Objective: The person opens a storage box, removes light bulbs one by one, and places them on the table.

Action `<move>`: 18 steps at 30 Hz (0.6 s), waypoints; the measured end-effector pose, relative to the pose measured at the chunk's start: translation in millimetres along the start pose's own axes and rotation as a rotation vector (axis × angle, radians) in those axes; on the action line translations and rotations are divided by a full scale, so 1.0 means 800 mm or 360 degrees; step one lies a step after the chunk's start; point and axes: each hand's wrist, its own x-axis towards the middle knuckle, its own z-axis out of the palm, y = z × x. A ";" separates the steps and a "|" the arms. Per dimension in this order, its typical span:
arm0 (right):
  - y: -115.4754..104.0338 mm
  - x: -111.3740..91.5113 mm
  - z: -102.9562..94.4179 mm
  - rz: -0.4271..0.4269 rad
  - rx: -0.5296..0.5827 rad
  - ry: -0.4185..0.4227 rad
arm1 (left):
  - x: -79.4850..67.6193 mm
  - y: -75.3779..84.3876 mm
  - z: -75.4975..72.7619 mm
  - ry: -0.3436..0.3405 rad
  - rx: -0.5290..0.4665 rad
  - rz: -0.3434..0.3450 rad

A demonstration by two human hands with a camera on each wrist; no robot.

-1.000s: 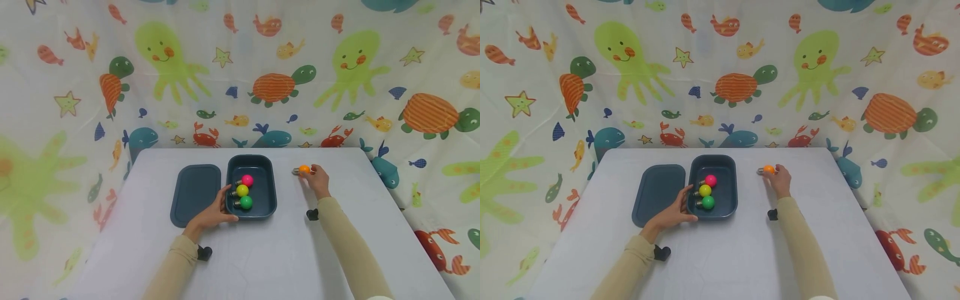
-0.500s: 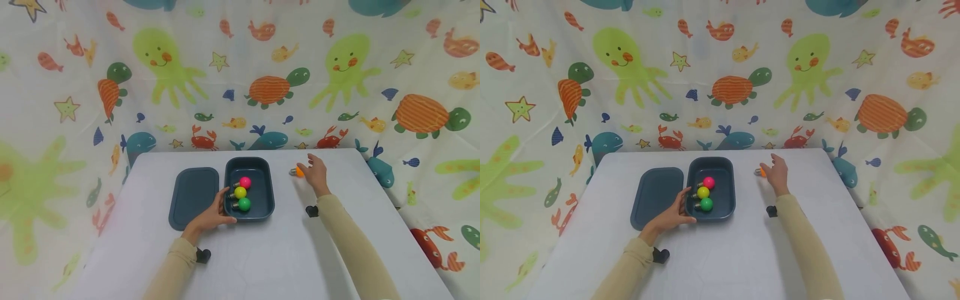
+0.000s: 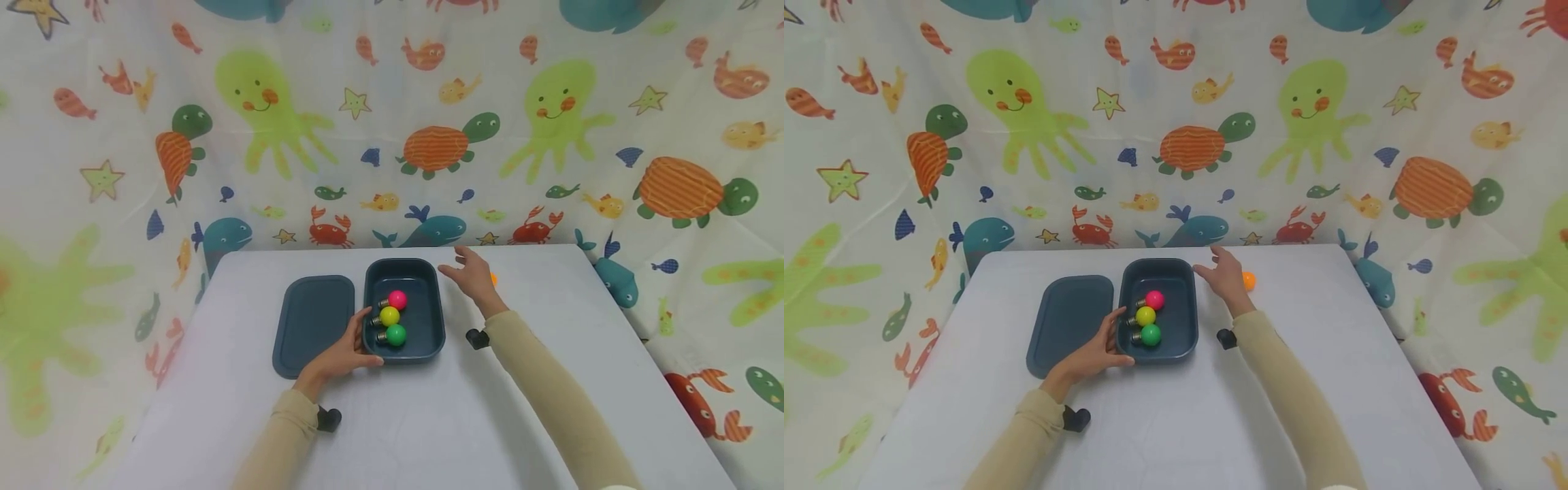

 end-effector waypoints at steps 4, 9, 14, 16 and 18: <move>-0.015 -0.002 0.015 -0.0009 -0.0040 -0.0110 | -0.001 0.000 0.001 0.0019 -0.0006 -0.0018; -0.025 -0.006 0.035 -0.0046 -0.0088 -0.0203 | -0.002 0.001 0.002 0.0028 -0.0017 -0.0032; -0.025 -0.012 0.054 -0.0107 -0.0141 -0.0278 | -0.005 -0.001 0.008 0.0033 -0.0030 -0.0021; -0.024 -0.014 0.060 -0.0118 -0.0157 -0.0298 | -0.006 -0.001 0.010 0.0034 -0.0026 -0.0022; -0.023 -0.015 0.067 -0.0109 -0.0154 -0.0312 | -0.007 -0.002 0.012 0.0035 -0.0025 -0.0021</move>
